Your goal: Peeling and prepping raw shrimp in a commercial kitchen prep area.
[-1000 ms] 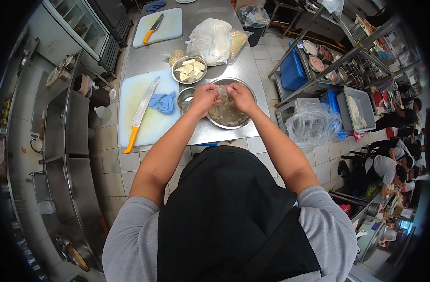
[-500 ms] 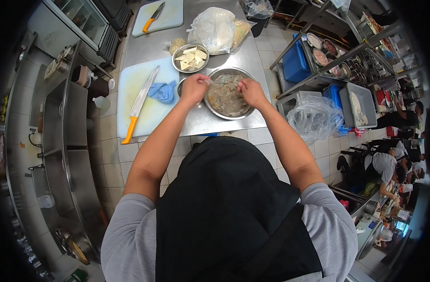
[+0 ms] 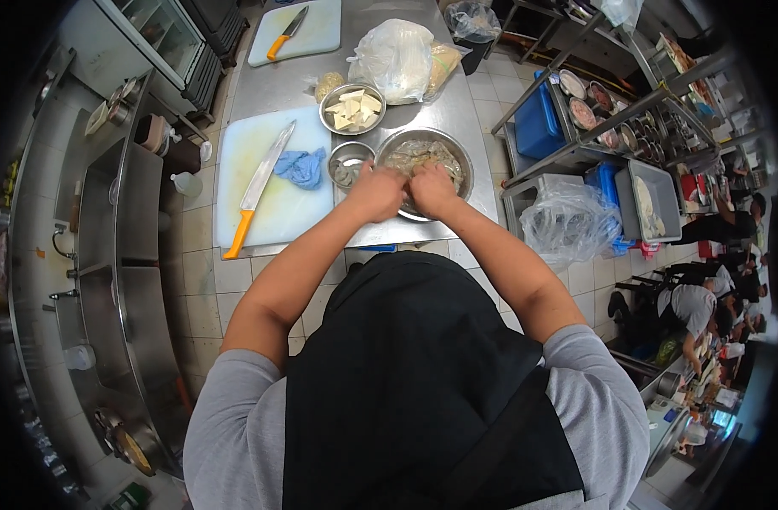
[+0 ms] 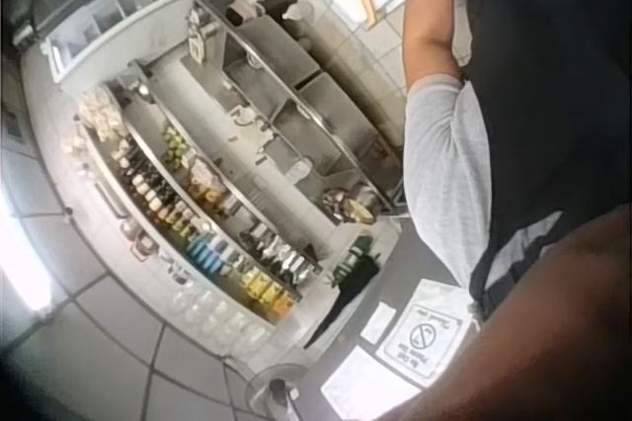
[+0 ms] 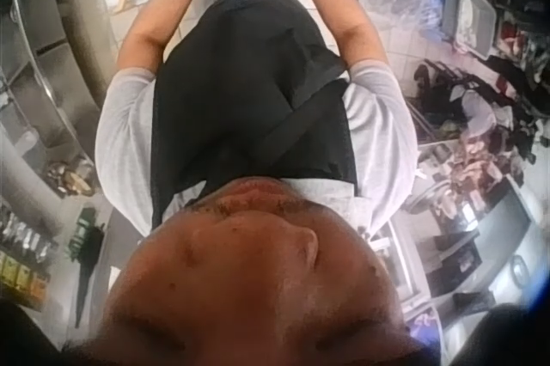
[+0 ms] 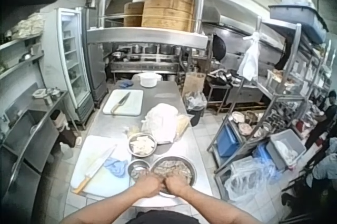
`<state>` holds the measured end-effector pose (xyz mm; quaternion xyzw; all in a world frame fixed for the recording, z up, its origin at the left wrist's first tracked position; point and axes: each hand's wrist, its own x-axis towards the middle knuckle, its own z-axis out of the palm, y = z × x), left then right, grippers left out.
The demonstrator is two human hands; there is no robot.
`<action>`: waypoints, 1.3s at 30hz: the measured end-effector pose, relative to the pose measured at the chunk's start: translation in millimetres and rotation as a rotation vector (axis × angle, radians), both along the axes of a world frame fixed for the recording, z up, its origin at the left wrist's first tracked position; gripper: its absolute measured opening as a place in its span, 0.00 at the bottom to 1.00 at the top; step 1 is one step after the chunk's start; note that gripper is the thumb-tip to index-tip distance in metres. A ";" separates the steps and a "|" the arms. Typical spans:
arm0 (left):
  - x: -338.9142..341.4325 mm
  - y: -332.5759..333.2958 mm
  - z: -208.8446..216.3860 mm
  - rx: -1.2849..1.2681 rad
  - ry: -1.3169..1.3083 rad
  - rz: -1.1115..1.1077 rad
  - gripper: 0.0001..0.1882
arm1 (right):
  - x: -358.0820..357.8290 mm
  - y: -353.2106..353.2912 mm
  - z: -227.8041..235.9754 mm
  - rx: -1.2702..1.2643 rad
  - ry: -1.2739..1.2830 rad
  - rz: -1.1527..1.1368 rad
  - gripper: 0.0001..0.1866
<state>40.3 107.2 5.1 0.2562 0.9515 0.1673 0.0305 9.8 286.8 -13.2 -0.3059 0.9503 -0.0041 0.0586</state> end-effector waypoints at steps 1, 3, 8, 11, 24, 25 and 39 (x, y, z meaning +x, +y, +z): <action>3.2 4.1 -10.3 0.006 0.005 0.010 0.15 | -1.2 2.6 0.2 0.006 0.005 0.010 0.11; 6.2 9.6 -23.6 -0.155 0.115 -0.006 0.17 | -5.3 7.3 2.3 0.052 0.003 -0.004 0.10; -10.1 16.9 2.1 -0.279 -0.173 -0.001 0.17 | -5.0 15.5 -10.2 0.041 0.084 0.005 0.09; -9.2 18.5 -2.8 -0.005 -0.089 0.136 0.15 | -3.1 18.7 -13.2 -0.071 0.043 -0.011 0.08; -48.9 27.8 10.5 0.682 -0.093 0.313 0.09 | -38.7 37.9 24.6 -0.712 -0.143 -0.206 0.09; -50.2 27.8 11.5 0.707 -0.134 0.320 0.09 | -40.1 37.6 24.1 -0.716 -0.141 -0.208 0.09; -61.9 -0.4 0.7 0.843 -0.404 0.598 0.10 | -27.7 40.9 32.1 -0.487 0.041 -0.288 0.14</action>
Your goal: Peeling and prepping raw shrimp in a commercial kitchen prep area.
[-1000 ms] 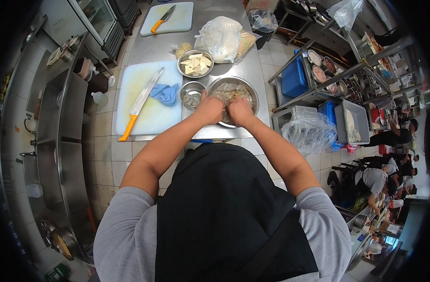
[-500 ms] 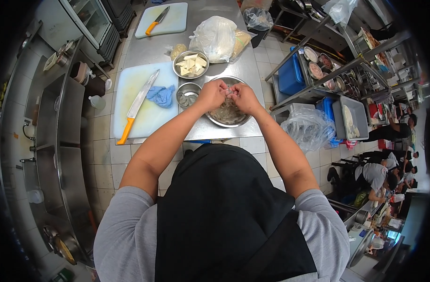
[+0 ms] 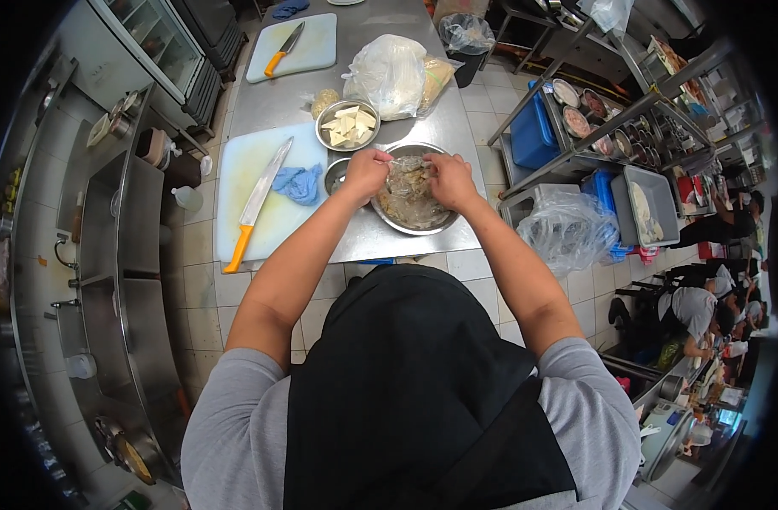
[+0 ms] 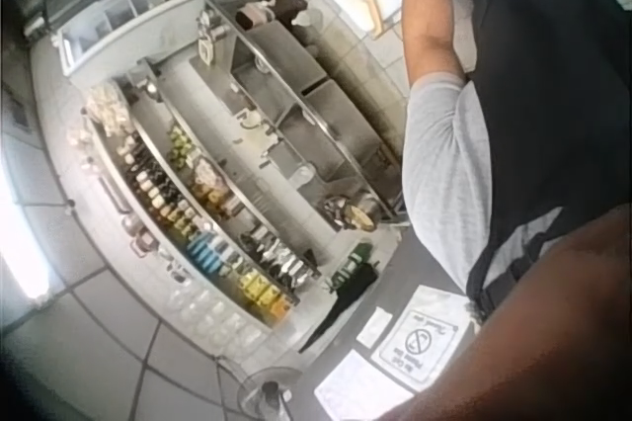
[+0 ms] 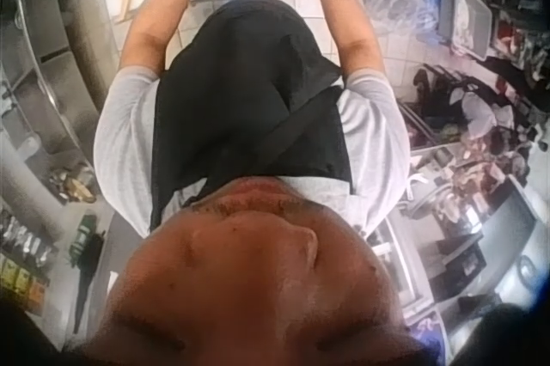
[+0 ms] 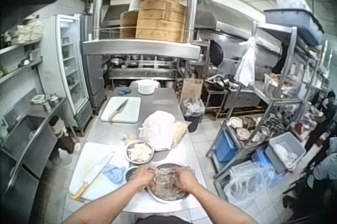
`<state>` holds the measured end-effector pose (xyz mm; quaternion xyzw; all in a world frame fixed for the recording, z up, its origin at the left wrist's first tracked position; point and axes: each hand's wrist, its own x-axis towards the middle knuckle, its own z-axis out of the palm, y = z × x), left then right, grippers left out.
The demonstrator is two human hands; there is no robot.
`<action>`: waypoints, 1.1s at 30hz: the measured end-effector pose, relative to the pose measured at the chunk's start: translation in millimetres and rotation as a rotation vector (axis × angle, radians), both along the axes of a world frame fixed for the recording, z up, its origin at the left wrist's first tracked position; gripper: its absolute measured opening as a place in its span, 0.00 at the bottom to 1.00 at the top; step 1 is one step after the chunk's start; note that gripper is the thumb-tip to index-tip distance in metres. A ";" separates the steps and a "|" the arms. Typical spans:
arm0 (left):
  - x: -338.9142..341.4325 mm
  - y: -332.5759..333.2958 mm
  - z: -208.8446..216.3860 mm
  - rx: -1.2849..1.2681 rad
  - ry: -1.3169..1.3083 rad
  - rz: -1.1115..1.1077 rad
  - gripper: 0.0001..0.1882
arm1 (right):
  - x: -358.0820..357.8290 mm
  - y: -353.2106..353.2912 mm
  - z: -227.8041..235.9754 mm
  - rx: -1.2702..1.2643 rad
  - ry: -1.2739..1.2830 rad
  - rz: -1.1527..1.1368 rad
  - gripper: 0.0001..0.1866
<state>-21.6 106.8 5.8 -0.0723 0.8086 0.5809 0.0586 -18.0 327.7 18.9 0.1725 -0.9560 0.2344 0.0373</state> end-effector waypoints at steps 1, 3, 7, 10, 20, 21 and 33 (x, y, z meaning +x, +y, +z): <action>0.1 -0.4 0.2 0.110 -0.040 0.026 0.10 | -0.6 -4.6 5.9 -0.003 0.002 -0.001 0.14; 1.2 5.3 5.0 0.140 -0.042 0.024 0.10 | 1.0 -16.4 11.9 -0.402 -0.019 0.126 0.19; 0.4 15.5 5.3 0.236 -0.040 -0.004 0.10 | 0.1 -29.6 8.8 -0.436 0.089 0.184 0.14; 0.4 15.9 8.4 0.272 -0.068 -0.073 0.10 | 0.3 -26.2 5.5 -0.407 0.176 0.186 0.07; 5.7 22.8 5.4 0.171 -0.047 -0.135 0.11 | -3.3 -17.2 -14.6 -0.567 -0.050 -0.013 0.07; 4.8 23.3 3.8 0.128 -0.035 -0.100 0.11 | -2.0 -17.3 -16.1 -0.629 -0.035 0.027 0.08; 2.8 28.0 19.3 0.148 0.038 -0.119 0.08 | -6.6 -16.1 -5.0 -1.003 -0.503 -0.130 0.07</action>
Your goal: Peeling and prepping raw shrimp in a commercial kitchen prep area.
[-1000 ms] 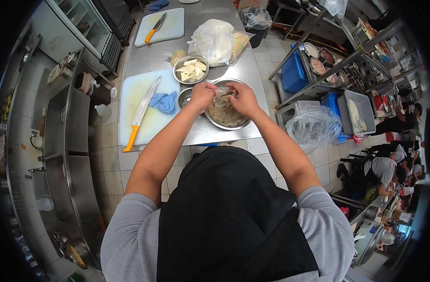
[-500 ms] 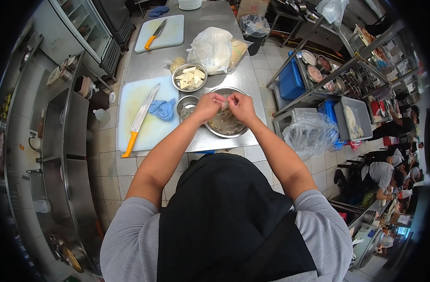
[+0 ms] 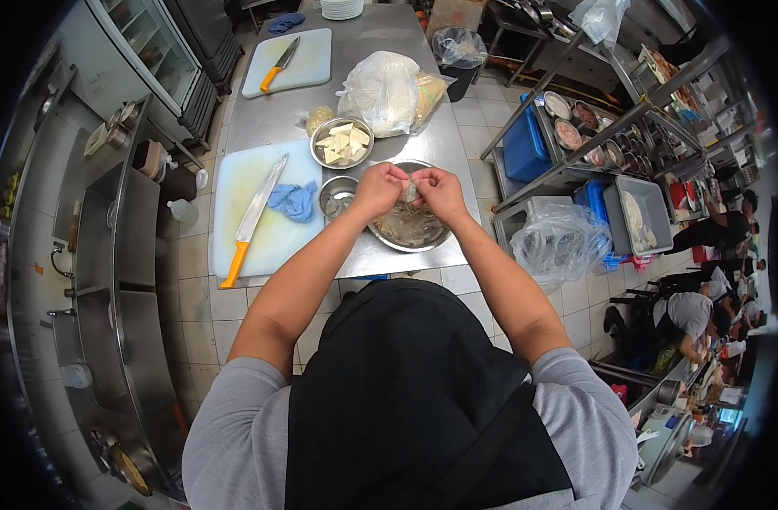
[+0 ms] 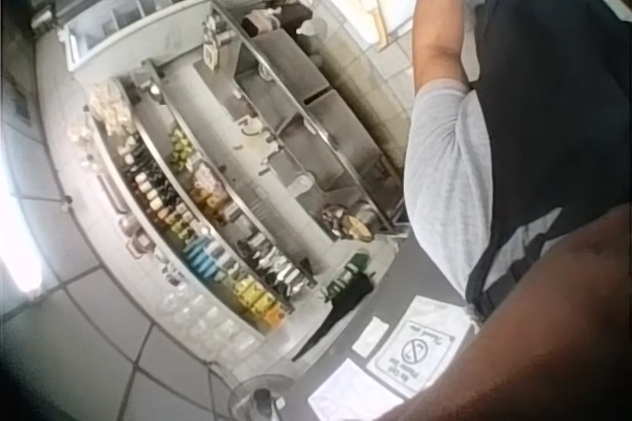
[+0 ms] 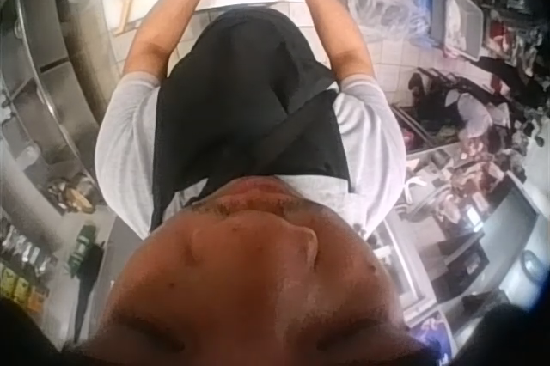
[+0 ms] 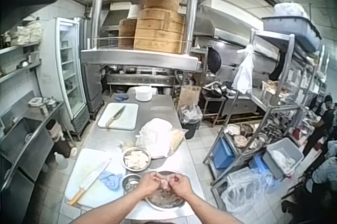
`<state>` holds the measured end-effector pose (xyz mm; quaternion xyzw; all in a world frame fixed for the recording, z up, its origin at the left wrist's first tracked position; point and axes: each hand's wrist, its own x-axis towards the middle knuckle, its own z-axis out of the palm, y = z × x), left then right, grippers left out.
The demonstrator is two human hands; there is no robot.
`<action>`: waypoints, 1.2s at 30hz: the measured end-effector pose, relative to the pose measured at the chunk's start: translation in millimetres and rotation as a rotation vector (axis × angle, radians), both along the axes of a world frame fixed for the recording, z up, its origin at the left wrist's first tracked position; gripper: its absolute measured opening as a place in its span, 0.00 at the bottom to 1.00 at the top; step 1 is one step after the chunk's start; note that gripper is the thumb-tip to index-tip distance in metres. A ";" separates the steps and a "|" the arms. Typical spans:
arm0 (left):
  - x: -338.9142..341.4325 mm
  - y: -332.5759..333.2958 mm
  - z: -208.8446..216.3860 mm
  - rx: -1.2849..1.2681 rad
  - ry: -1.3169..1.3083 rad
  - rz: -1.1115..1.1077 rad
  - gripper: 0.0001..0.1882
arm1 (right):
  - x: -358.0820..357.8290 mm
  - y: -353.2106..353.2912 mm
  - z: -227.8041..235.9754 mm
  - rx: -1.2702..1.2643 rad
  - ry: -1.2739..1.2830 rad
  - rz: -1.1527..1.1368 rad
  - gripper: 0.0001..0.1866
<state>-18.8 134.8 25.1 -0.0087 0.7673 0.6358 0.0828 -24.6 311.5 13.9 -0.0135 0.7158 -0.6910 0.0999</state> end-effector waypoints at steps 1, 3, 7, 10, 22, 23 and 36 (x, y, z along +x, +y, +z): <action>1.0 -0.2 -0.4 0.000 0.000 0.003 0.08 | 2.8 -0.8 2.8 0.000 0.000 0.003 0.07; 5.1 0.1 4.2 -0.012 0.022 0.041 0.09 | 8.0 -1.7 5.6 0.011 0.005 -0.027 0.08; 5.7 2.9 -2.9 0.040 0.007 0.100 0.10 | 11.6 -8.1 -0.3 0.301 0.336 -0.012 0.09; 13.1 6.3 9.5 0.095 -0.038 0.090 0.11 | 5.5 -6.6 -3.4 0.490 0.458 -0.041 0.09; 15.8 -7.0 12.3 -0.071 0.059 -0.039 0.12 | 7.6 -5.2 8.7 0.126 0.109 0.051 0.03; 14.1 -8.0 10.6 -0.036 0.048 -0.033 0.12 | 7.1 -5.2 11.2 0.099 0.075 0.064 0.03; 21.2 -0.1 16.0 0.303 -0.123 0.005 0.13 | 13.2 -11.2 5.2 -0.045 0.173 0.022 0.03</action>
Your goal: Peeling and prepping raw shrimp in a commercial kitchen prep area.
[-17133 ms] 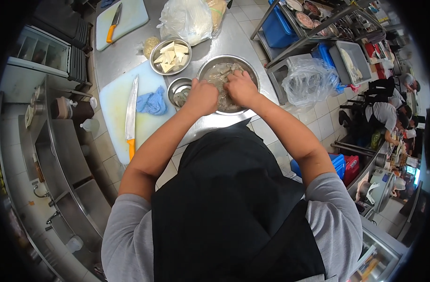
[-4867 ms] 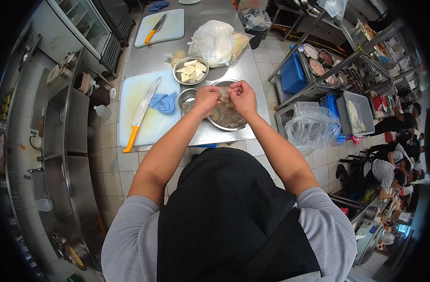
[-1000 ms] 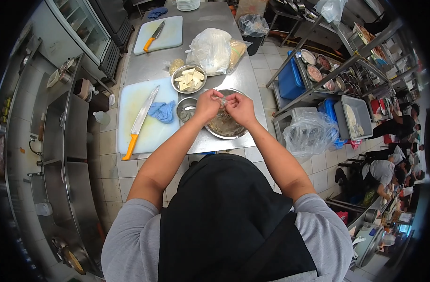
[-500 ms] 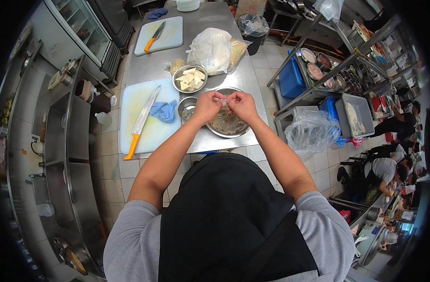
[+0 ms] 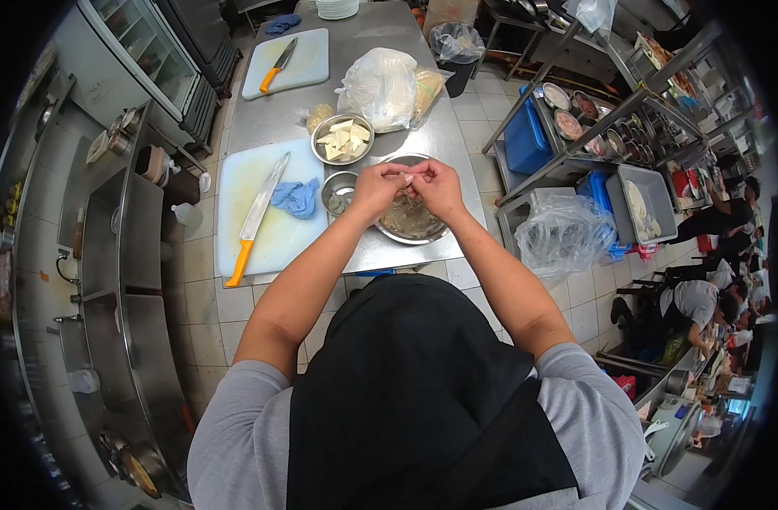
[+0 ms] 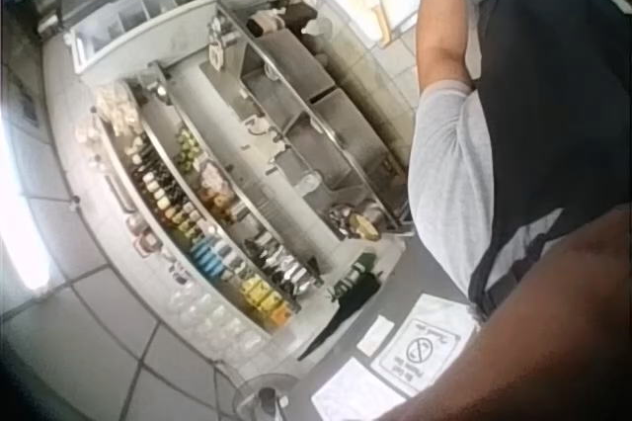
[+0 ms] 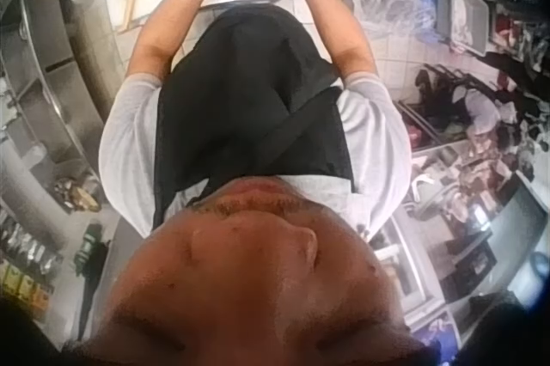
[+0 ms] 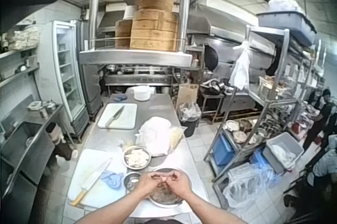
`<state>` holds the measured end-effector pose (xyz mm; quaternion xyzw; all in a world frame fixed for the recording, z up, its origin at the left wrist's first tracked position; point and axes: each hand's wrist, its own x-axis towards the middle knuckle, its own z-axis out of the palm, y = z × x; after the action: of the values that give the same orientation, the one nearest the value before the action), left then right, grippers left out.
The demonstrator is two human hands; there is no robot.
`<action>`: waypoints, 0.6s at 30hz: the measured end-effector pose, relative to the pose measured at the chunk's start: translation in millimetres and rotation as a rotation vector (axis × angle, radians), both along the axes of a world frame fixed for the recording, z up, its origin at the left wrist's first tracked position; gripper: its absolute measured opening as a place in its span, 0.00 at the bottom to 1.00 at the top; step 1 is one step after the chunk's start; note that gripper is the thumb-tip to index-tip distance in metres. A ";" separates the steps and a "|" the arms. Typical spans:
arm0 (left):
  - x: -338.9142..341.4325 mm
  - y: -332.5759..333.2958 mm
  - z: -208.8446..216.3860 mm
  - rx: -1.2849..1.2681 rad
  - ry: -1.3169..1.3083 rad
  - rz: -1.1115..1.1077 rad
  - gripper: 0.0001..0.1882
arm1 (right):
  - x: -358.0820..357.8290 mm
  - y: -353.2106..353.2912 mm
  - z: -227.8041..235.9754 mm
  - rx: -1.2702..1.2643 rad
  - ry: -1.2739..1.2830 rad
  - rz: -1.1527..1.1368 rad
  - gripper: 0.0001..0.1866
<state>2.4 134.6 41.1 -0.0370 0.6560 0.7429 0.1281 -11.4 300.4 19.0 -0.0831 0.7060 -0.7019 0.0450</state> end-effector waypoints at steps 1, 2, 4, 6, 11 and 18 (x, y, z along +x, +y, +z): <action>-0.9 -0.7 -4.3 0.000 -0.002 -0.002 0.13 | 1.0 0.4 0.3 0.000 -0.002 -0.002 0.03; -2.1 -3.0 -8.1 0.045 -0.013 0.011 0.13 | 1.5 0.6 0.8 -0.011 -0.037 -0.019 0.04; -4.4 -8.0 -15.9 0.091 -0.025 0.025 0.14 | 0.3 2.8 -1.9 -0.020 -0.072 -0.033 0.04; -5.4 -10.5 -18.0 0.037 -0.038 0.040 0.14 | -6.1 11.3 -14.8 0.251 0.057 -0.118 0.05; -8.8 -14.2 -23.9 0.107 -0.061 0.076 0.13 | -17.0 20.5 -24.9 0.216 -0.020 0.033 0.09; -12.3 -14.0 -23.7 0.170 -0.086 0.087 0.13 | -11.3 16.0 -20.4 0.244 -0.082 0.224 0.14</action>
<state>-9.8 120.6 17.4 -0.0862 0.5822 0.7986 0.1262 -22.8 316.4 -1.4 -0.1264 0.7698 -0.6044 0.1617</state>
